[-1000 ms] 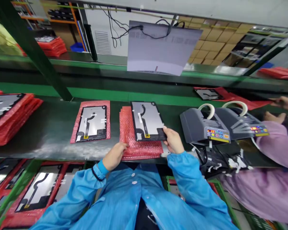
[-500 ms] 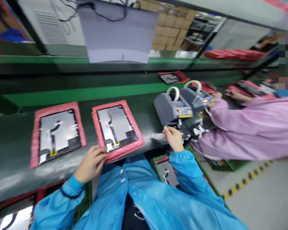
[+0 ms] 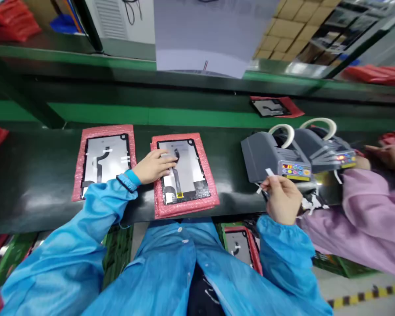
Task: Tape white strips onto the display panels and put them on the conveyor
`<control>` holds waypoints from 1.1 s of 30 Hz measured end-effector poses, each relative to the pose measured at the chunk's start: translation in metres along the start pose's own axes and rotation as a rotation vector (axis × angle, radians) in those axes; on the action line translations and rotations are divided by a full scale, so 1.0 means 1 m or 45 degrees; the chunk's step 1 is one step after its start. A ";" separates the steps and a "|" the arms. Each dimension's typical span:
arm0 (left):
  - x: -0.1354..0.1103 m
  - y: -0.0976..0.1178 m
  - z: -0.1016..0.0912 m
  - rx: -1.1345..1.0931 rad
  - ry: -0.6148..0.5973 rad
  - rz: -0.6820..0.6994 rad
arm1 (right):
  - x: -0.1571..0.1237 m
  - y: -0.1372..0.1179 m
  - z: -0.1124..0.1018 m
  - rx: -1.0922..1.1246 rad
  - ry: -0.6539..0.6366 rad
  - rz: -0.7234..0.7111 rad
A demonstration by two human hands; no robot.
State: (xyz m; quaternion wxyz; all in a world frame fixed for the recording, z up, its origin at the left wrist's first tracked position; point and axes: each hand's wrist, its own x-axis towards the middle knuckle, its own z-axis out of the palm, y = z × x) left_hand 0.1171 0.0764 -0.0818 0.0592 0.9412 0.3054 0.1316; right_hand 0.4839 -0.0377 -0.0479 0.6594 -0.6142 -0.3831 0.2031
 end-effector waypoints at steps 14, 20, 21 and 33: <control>0.015 -0.011 0.004 -0.064 -0.167 -0.002 | 0.006 0.000 0.195 -0.540 -1.310 0.132; 0.013 -0.013 0.009 -0.100 -0.136 -0.007 | 0.004 0.000 0.212 -1.078 -1.392 -0.097; 0.013 -0.013 0.009 -0.110 -0.126 -0.006 | 0.004 -0.002 0.213 -1.144 -1.398 -0.126; 0.013 -0.011 0.008 -0.111 -0.123 -0.010 | 0.008 -0.004 0.218 -1.083 -1.458 -0.194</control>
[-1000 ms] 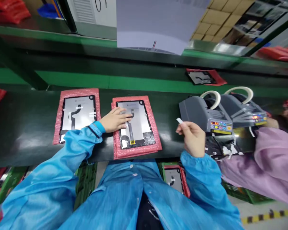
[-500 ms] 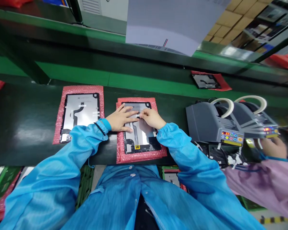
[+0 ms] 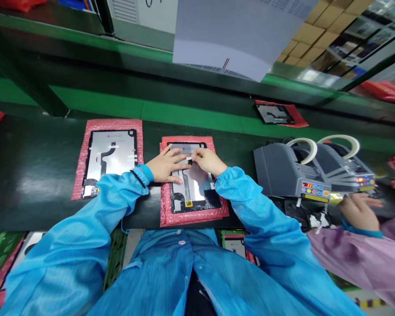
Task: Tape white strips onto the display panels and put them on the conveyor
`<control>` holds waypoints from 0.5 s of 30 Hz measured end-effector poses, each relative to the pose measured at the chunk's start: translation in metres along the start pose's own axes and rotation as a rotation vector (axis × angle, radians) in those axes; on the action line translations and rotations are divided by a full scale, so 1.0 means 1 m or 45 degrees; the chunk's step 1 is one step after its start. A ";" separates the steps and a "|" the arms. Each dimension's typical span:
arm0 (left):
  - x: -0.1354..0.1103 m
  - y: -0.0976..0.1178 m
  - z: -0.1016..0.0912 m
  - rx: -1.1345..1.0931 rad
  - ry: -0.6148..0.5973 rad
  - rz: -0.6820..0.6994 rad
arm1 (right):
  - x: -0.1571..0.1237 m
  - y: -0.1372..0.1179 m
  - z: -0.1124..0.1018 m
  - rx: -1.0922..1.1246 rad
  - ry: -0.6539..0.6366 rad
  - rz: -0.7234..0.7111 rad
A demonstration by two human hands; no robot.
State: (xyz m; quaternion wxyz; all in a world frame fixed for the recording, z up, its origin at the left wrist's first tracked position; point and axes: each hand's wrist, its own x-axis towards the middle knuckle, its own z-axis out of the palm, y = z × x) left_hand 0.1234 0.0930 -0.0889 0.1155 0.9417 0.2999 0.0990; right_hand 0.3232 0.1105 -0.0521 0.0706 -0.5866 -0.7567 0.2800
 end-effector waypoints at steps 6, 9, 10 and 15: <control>0.000 -0.001 0.001 0.038 -0.038 0.007 | 0.000 -0.007 -0.002 -0.166 -0.043 0.065; 0.001 -0.002 0.001 0.022 -0.021 0.012 | -0.001 -0.014 -0.002 -0.276 -0.054 0.092; 0.001 -0.002 0.001 0.019 -0.018 0.013 | -0.001 -0.016 -0.002 -0.305 -0.059 0.090; 0.000 -0.001 0.001 0.031 -0.021 0.008 | 0.005 -0.017 -0.001 -0.410 -0.086 0.063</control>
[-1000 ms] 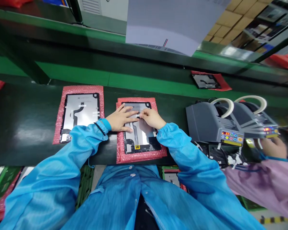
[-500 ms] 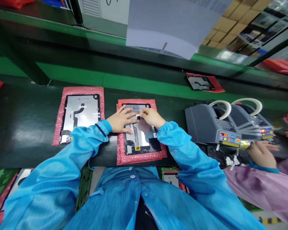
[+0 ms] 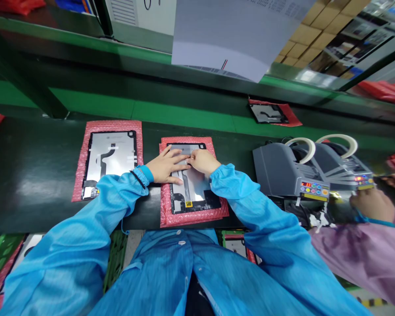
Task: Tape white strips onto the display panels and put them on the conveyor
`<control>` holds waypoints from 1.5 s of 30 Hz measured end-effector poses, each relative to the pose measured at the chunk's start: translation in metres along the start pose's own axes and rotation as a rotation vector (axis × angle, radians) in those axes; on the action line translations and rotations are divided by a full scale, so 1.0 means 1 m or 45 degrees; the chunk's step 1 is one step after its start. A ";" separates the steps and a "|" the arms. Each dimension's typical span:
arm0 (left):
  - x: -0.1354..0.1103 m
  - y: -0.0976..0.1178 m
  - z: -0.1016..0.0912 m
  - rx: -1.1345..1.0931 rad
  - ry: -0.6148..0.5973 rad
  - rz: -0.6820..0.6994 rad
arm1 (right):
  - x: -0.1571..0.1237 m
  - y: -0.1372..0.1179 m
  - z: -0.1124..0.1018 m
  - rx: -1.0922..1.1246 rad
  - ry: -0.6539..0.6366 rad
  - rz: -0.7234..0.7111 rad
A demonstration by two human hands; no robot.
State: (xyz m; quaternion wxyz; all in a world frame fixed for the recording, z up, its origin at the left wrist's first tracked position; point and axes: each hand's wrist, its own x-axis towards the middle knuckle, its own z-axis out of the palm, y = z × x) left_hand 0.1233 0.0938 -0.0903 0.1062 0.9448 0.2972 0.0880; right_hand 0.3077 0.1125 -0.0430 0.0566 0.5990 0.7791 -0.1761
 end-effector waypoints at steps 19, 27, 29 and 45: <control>0.017 -0.010 -0.011 0.024 0.116 0.049 | -0.202 0.189 0.064 1.826 1.376 0.906; 0.032 0.037 -0.030 0.265 0.196 0.024 | -0.199 0.200 0.063 1.693 1.854 0.644; 0.041 0.045 -0.030 0.258 0.209 0.069 | -0.202 0.202 0.067 1.693 1.868 0.680; 0.089 0.092 -0.018 -0.143 0.264 0.196 | -0.194 0.192 0.059 1.429 1.912 0.475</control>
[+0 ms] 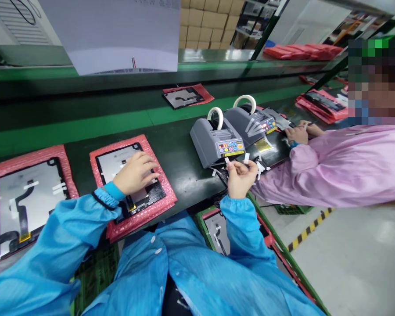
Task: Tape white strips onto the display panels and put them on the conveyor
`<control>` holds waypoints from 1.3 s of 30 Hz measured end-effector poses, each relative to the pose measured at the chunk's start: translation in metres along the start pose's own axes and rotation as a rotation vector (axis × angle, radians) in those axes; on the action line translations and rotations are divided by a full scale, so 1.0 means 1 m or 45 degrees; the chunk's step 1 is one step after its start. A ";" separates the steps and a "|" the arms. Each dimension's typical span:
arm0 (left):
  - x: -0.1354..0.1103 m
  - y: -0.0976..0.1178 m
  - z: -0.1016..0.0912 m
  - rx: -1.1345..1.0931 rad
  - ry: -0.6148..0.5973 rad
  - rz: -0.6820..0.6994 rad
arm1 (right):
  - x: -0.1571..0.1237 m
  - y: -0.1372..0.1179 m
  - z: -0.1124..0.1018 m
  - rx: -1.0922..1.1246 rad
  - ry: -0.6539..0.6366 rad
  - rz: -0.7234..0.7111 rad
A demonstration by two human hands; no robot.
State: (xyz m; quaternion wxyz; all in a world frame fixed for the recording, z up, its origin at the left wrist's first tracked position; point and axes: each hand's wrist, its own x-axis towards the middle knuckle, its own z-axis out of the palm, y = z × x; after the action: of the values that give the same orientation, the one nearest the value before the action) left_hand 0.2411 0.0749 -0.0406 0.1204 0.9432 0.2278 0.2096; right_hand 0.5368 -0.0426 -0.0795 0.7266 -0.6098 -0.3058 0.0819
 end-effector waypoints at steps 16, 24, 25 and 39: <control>-0.010 0.019 -0.001 -0.477 0.162 -0.539 | -0.053 -0.046 0.106 -0.021 -1.235 0.179; -0.020 0.008 0.007 -0.673 0.278 -0.773 | -0.049 -0.032 0.132 0.131 -1.282 0.391; -0.021 0.007 0.007 -0.679 0.281 -0.776 | -0.050 -0.031 0.135 0.134 -1.301 0.408; -0.014 0.008 0.020 -0.072 0.042 -1.107 | -0.053 -0.001 0.155 -0.174 -1.379 0.397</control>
State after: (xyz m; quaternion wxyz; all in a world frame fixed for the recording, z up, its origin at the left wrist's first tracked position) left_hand 0.2421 0.0591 -0.0607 0.2195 0.7524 0.6000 0.1606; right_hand 0.4096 0.0607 -0.0862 0.4042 -0.5642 -0.5458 0.4695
